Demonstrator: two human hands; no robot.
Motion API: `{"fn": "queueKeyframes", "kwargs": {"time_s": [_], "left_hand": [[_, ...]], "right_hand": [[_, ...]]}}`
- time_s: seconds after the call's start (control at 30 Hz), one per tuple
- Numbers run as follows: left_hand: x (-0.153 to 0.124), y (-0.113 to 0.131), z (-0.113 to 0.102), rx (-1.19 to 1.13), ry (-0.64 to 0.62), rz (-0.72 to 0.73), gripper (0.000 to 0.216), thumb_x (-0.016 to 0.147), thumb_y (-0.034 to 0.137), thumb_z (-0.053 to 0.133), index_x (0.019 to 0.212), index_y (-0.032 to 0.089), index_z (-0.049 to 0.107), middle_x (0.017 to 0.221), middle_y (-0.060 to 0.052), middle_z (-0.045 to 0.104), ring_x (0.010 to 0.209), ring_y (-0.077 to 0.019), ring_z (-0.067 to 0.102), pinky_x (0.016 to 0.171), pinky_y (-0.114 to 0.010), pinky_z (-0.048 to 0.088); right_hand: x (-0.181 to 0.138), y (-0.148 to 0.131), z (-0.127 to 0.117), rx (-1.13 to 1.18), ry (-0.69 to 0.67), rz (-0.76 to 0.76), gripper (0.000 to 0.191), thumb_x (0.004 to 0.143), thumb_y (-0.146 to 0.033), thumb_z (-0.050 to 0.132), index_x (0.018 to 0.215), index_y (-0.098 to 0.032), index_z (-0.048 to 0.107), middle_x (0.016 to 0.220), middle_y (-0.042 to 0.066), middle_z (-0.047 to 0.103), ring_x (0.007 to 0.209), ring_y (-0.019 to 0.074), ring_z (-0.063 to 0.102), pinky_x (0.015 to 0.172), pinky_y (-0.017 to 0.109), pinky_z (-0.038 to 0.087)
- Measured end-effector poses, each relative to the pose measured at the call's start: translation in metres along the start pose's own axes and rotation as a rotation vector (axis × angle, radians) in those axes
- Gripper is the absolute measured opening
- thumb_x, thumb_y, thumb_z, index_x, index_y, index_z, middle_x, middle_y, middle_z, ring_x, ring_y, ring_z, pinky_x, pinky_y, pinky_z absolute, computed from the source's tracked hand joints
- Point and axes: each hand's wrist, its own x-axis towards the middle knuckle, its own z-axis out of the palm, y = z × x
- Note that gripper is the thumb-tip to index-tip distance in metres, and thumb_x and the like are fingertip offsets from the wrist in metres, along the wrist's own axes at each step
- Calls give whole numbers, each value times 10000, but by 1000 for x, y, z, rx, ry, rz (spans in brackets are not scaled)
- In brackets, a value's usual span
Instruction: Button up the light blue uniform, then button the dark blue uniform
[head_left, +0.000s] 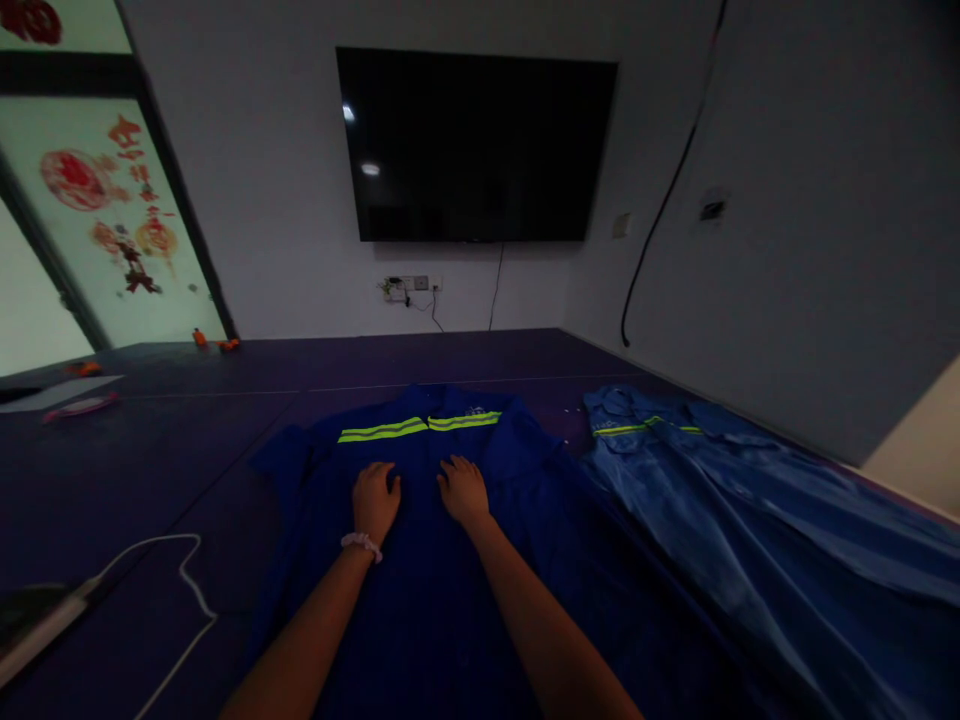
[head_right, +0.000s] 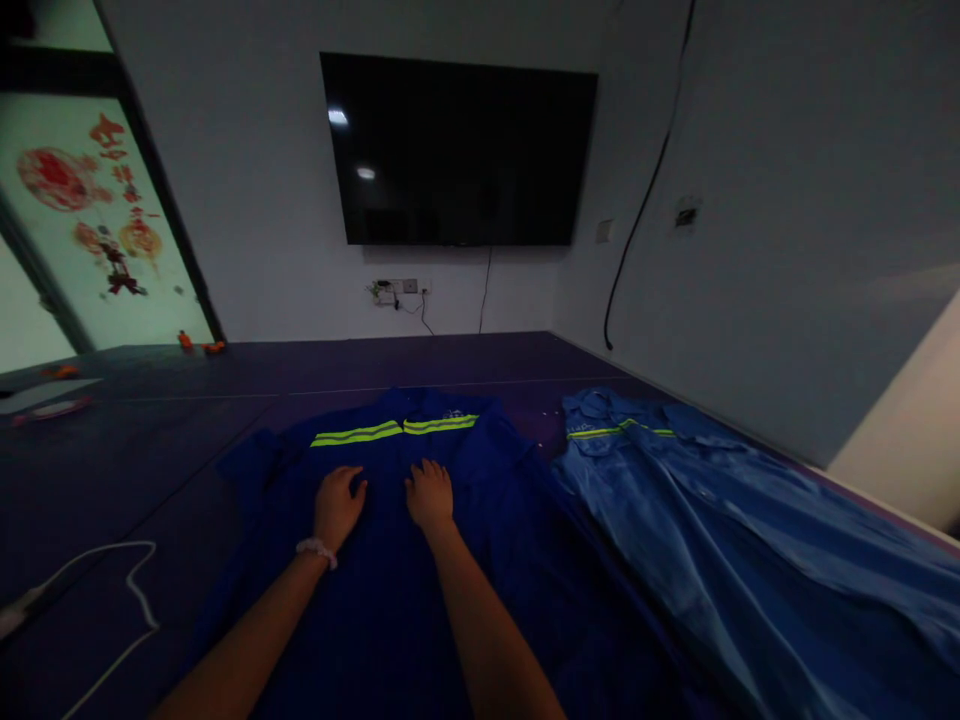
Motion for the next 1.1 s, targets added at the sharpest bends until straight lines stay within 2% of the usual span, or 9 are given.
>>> {"fn": "queueKeyframes", "kwargs": {"time_s": [0.13, 0.23, 0.33, 0.5, 0.63, 0.77, 0.9, 1.0, 1.1], "left_hand": [[-59, -42, -64, 428, 33, -215, 507, 831, 372, 386, 1192, 27, 476, 1083, -238, 568, 1097, -401, 467, 757, -503, 450], [-119, -59, -94, 478, -105, -311, 613, 820, 480, 363, 1157, -20, 474, 1025, -252, 594, 984, -364, 562, 740, -441, 470], [-158, -50, -100, 345, -257, -343, 469, 868, 398, 303, 1108, 48, 503, 981, -206, 649, 897, -271, 634, 735, -354, 481], [-156, -39, -118, 352, -326, -469, 380, 893, 263, 218, 1031, 113, 538, 760, -153, 695, 732, -280, 672, 623, -366, 480], [-153, -93, -147, 349, -281, -509, 422, 888, 355, 233, 1068, 147, 553, 810, -137, 703, 786, -298, 668, 691, -409, 484], [-162, -132, -154, 384, -331, -490, 389, 856, 235, 252, 1024, 133, 588, 844, -146, 693, 774, -291, 662, 710, -421, 479], [-135, -72, -141, 456, -85, -156, 402, 811, 215, 350, 1165, 138, 523, 1073, -157, 613, 949, -318, 587, 758, -454, 461], [-76, -4, -109, 159, -25, 69, 344, 832, 227, 397, 1125, 146, 557, 1090, -116, 600, 1033, -242, 543, 887, -356, 426], [-6, 35, -57, -96, -52, 47, 279, 847, 172, 392, 1028, 129, 600, 1029, -109, 620, 957, -185, 569, 863, -284, 421]], "right_hand": [[0, 0, -1, -11, -12, 18, 379, 882, -275, 407, 1238, -194, 508, 1313, 102, 472, 1254, 227, 353, 1029, 384, 240], [2, -4, 0, -15, -11, 32, 374, 882, -266, 405, 1230, -180, 514, 1298, 117, 480, 1250, 232, 353, 1022, 391, 238], [3, -6, 0, -19, -10, 47, 375, 892, -263, 385, 1235, -171, 507, 1304, 123, 469, 1253, 235, 344, 1022, 399, 227], [-3, -11, -5, -46, -11, 78, 368, 893, -247, 376, 1227, -174, 513, 1295, 126, 471, 1231, 236, 366, 994, 389, 264], [-7, -20, -11, -64, -21, 101, 312, 872, -262, 417, 1101, -163, 604, 1169, 140, 558, 1118, 252, 474, 900, 360, 361], [2, -30, -10, -51, -32, 143, 272, 855, -288, 456, 976, -142, 650, 1073, 161, 602, 1024, 265, 542, 804, 340, 419], [26, -31, -5, -30, -36, 202, 282, 885, -233, 402, 1006, -126, 633, 1001, 172, 632, 950, 240, 596, 749, 306, 439], [44, -28, -1, -18, -39, 195, 307, 905, -208, 354, 1061, -144, 612, 1001, 155, 637, 928, 207, 613, 739, 274, 442], [55, -28, 2, -16, -34, 167, 312, 910, -227, 355, 1102, -188, 597, 1048, 135, 620, 945, 194, 609, 751, 264, 441]]}}
